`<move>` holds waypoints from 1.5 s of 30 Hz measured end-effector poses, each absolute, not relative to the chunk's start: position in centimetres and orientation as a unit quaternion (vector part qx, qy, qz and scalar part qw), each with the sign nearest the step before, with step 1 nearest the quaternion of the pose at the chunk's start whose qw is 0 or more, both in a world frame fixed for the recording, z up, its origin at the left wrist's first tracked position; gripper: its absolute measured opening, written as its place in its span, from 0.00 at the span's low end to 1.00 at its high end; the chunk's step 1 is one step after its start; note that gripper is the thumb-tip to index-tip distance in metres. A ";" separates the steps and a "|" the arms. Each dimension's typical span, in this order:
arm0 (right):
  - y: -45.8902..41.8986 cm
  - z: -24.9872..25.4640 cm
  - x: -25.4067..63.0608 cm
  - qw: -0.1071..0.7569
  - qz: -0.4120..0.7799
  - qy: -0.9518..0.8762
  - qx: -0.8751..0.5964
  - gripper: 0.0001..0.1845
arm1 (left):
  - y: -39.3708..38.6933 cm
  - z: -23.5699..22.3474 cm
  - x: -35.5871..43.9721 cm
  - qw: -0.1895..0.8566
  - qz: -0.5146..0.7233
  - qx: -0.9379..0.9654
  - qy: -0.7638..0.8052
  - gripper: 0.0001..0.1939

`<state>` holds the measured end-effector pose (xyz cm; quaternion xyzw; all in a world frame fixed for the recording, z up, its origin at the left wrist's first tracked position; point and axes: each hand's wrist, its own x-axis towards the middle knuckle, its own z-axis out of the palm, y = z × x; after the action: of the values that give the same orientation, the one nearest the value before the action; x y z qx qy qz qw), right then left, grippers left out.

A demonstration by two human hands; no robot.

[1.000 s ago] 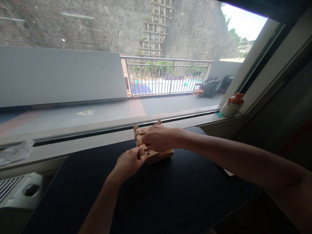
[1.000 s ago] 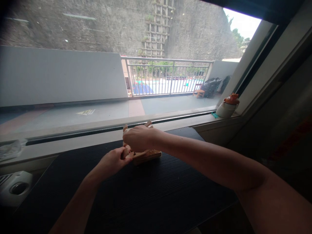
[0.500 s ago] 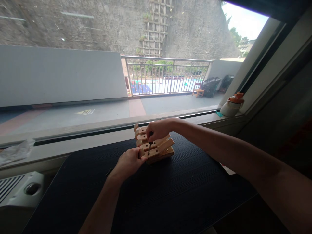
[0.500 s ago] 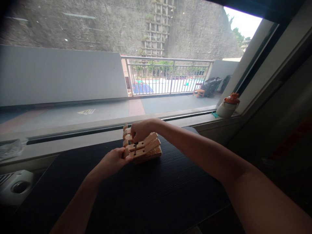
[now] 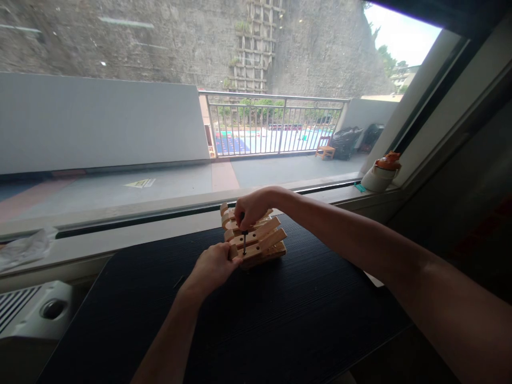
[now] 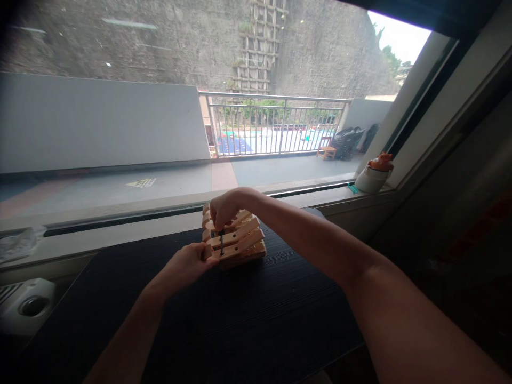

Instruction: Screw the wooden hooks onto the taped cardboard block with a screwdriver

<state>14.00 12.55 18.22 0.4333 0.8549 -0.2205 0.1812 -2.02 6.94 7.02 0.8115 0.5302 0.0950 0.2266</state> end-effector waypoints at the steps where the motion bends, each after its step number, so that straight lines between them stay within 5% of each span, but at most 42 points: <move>1: 11.9 18.4 13.5 0.178 -0.204 0.862 0.429 0.17 | 7.0 6.9 -2.1 0.226 0.095 0.813 0.529 0.10; 15: 2.9 14.8 18.9 0.057 -0.022 0.836 0.546 0.11 | 7.3 6.8 -2.3 0.239 0.115 0.802 0.536 0.14; 20: 4.5 14.1 18.0 -0.162 -0.076 0.760 0.625 0.17 | 7.5 7.0 -2.4 0.252 0.118 0.796 0.537 0.16; 45: 9.5 9.4 16.0 -0.101 -0.276 0.704 0.646 0.23 | 7.6 7.1 -2.1 0.281 0.108 0.791 0.533 0.13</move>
<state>16.05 9.49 9.35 0.6463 0.7042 -0.2763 -0.1006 -2.15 7.55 7.06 0.7908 0.5329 0.1080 0.2812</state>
